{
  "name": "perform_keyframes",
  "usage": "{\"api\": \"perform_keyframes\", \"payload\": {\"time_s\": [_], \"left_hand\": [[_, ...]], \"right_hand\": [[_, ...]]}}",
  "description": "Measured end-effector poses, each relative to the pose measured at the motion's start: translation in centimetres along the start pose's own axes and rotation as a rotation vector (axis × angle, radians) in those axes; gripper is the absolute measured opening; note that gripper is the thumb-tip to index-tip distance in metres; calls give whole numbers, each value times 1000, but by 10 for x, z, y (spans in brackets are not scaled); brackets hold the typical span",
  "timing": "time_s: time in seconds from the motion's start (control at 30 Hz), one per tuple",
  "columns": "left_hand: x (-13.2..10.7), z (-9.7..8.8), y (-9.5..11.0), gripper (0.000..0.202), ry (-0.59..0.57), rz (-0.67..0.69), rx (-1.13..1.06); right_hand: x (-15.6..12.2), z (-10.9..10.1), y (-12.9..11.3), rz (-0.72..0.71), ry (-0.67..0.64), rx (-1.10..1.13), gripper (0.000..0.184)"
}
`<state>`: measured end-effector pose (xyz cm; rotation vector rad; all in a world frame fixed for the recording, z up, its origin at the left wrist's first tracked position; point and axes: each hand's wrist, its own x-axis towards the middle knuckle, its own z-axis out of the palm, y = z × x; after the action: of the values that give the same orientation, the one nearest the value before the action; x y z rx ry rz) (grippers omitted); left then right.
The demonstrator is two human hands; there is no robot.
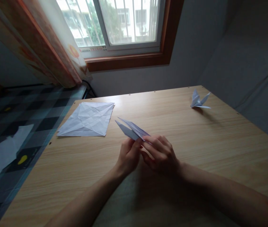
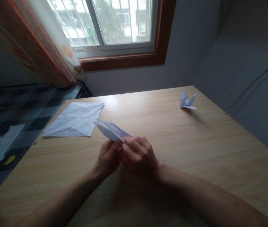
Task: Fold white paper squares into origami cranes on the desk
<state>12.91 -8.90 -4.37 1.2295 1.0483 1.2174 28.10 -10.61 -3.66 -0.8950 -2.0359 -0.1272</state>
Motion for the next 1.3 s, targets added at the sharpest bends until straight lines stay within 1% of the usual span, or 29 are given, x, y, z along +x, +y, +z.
{"api": "perform_keyframes", "payload": {"time_s": [0.07,0.2,0.27,0.3,0.43,0.53,0.6,0.67,0.8,0.83,0.9,0.97,1.03,1.1,1.2,1.3], "left_hand": [[1,0,2,30,-17,2,-57],[2,0,7,28,-48,19,-83],[1,1,7,28,-73,31,-82],[1,1,7,28,-85,35,-79],[1,0,8,27,-85,37,-33],[1,-1,10,29,-96,41,-28],[1,-1,11,29,-97,48,-31],[1,-1,12,29,-94,55,-25],[1,-1,11,29,-106,48,-9],[1,-1,10,28,-103,46,-8],[2,-2,8,28,-91,38,-19],[3,-3,5,30,-89,15,-41],[4,-3,3,33,-100,-27,-53],[4,-4,2,34,-118,-67,-57],[5,-3,2,31,-118,-78,-109],[5,-3,2,29,-62,-55,-191]], "right_hand": [[-1,2,0,16,44,80,14],[-3,8,1,122,163,221,35],[-3,9,1,188,178,223,44],[-3,9,2,209,168,216,46],[-1,7,3,202,94,225,39],[2,4,3,197,93,246,32],[4,3,2,226,106,263,26],[5,2,1,311,123,288,20],[6,2,0,608,123,396,7],[5,4,1,669,127,425,8],[3,6,3,756,130,499,14],[2,9,5,818,100,632,22],[2,11,7,857,17,807,25],[3,12,8,890,-43,936,26],[4,13,10,933,-57,1026,30],[4,16,13,959,-49,1087,32]]}}
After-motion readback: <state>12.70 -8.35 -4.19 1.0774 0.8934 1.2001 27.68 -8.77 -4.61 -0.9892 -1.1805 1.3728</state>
